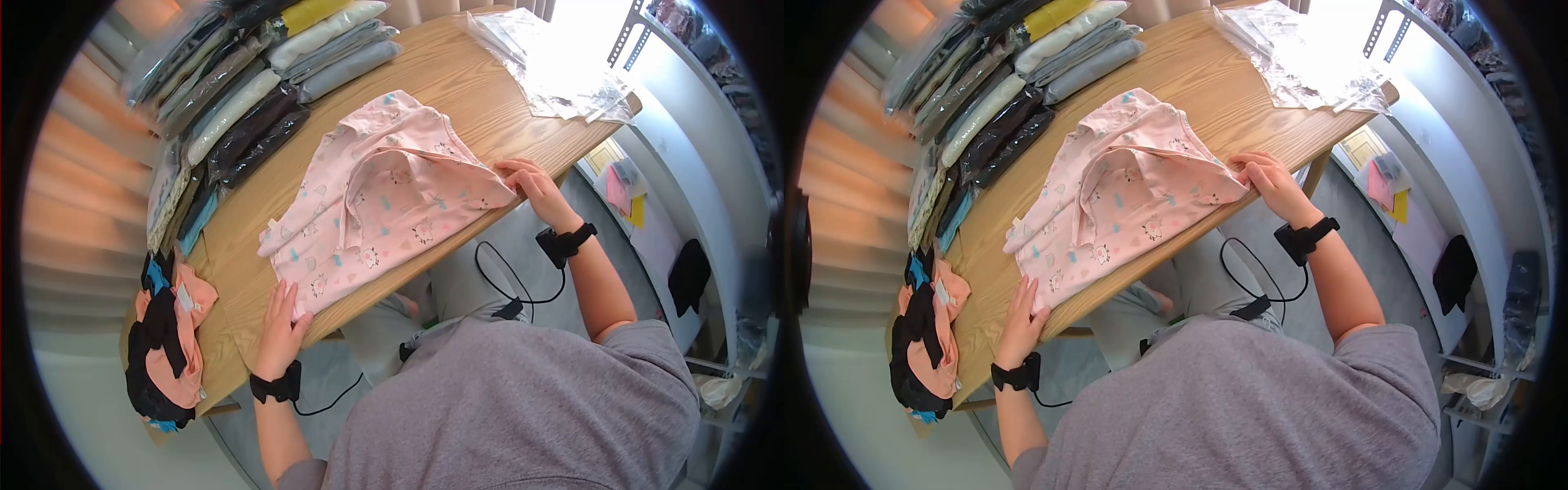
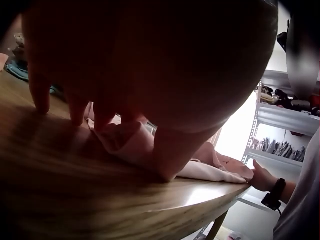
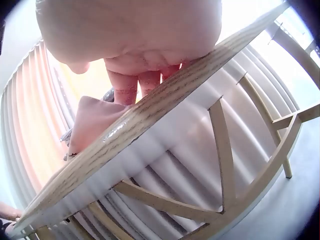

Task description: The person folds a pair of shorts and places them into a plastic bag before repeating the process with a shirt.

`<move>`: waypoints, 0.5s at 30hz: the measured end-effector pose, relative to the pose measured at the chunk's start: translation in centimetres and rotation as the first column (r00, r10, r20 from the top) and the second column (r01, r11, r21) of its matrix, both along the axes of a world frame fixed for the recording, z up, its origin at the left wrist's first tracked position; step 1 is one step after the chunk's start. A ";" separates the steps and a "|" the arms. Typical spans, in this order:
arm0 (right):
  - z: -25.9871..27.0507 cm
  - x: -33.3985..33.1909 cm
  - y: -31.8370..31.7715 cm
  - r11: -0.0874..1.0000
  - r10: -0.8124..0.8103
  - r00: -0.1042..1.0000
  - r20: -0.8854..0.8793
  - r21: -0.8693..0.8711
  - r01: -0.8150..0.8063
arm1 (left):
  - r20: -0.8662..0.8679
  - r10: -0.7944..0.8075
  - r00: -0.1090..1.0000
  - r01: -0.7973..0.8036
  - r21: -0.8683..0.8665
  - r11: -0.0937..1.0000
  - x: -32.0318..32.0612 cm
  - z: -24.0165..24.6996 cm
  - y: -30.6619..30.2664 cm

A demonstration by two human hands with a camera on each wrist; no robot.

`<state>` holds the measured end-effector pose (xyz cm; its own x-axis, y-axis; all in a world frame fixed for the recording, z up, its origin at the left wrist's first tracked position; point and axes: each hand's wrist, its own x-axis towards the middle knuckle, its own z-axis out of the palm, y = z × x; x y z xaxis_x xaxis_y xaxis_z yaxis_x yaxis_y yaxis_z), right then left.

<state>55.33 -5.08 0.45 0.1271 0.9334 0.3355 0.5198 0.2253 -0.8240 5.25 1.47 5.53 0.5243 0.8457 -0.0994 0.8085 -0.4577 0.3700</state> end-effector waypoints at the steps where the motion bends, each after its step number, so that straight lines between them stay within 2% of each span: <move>1: 0.2 0.2 0.0 0.999 0.014 0.997 0.073 0.032 -0.016 | 0.018 -0.021 1.000 0.021 0.024 0.999 -0.9 -0.9 0.7; 3: 0.0 0.2 0.0 1.000 0.018 0.999 0.047 0.020 -0.018 | 0.040 -0.038 0.998 0.036 0.049 0.998 -0.7 -0.4 1.2; 4: 0.0 0.1 -0.1 1.000 0.014 1.000 0.016 0.007 -0.014 | 0.248 0.116 0.962 -0.080 -0.150 0.985 -0.5 0.1 1.9; 5: 0.1 -0.1 -0.1 1.000 0.014 1.000 0.021 0.006 -0.014 | 0.410 0.294 0.864 -0.142 -0.361 0.922 0.1 0.6 2.3; 6: 0.3 -0.3 -0.1 0.999 -0.004 0.998 -0.055 -0.045 0.001 | 0.368 0.153 0.917 -0.151 -0.034 0.988 0.4 -0.1 2.6; 7: 0.5 -0.4 -0.2 0.995 -0.028 0.991 -0.131 -0.095 0.016 | 0.371 0.148 0.917 -0.145 -0.037 0.989 0.5 -0.2 2.9; 9: 0.2 -0.2 -0.1 0.992 -0.034 0.986 -0.163 -0.125 0.013 | 0.027 0.077 0.997 -0.078 0.037 0.996 0.5 0.0 3.7; 10: 0.1 -0.1 -0.1 0.988 -0.032 0.979 -0.200 -0.152 0.001 | 0.029 0.067 0.997 -0.068 0.038 0.997 0.4 0.1 4.1; 11: 0.0 0.1 0.0 0.988 -0.041 0.979 -0.200 -0.151 0.010 | -0.023 0.132 0.991 -0.133 -0.011 0.991 0.2 0.4 4.4; 12: 0.0 0.1 0.1 0.995 -0.041 0.992 -0.122 -0.096 0.029 | -0.079 0.197 0.977 -0.201 -0.057 0.978 0.3 0.7 4.5; 13: 0.0 0.0 0.0 0.998 -0.043 0.998 -0.043 -0.042 0.041 | -0.080 0.191 0.978 -0.196 -0.059 0.979 0.4 0.9 4.6; 15: -0.5 0.2 0.1 0.999 -0.039 0.998 -0.042 -0.030 0.038 | 0.206 0.135 0.969 -0.156 0.090 0.984 0.8 1.6 5.3</move>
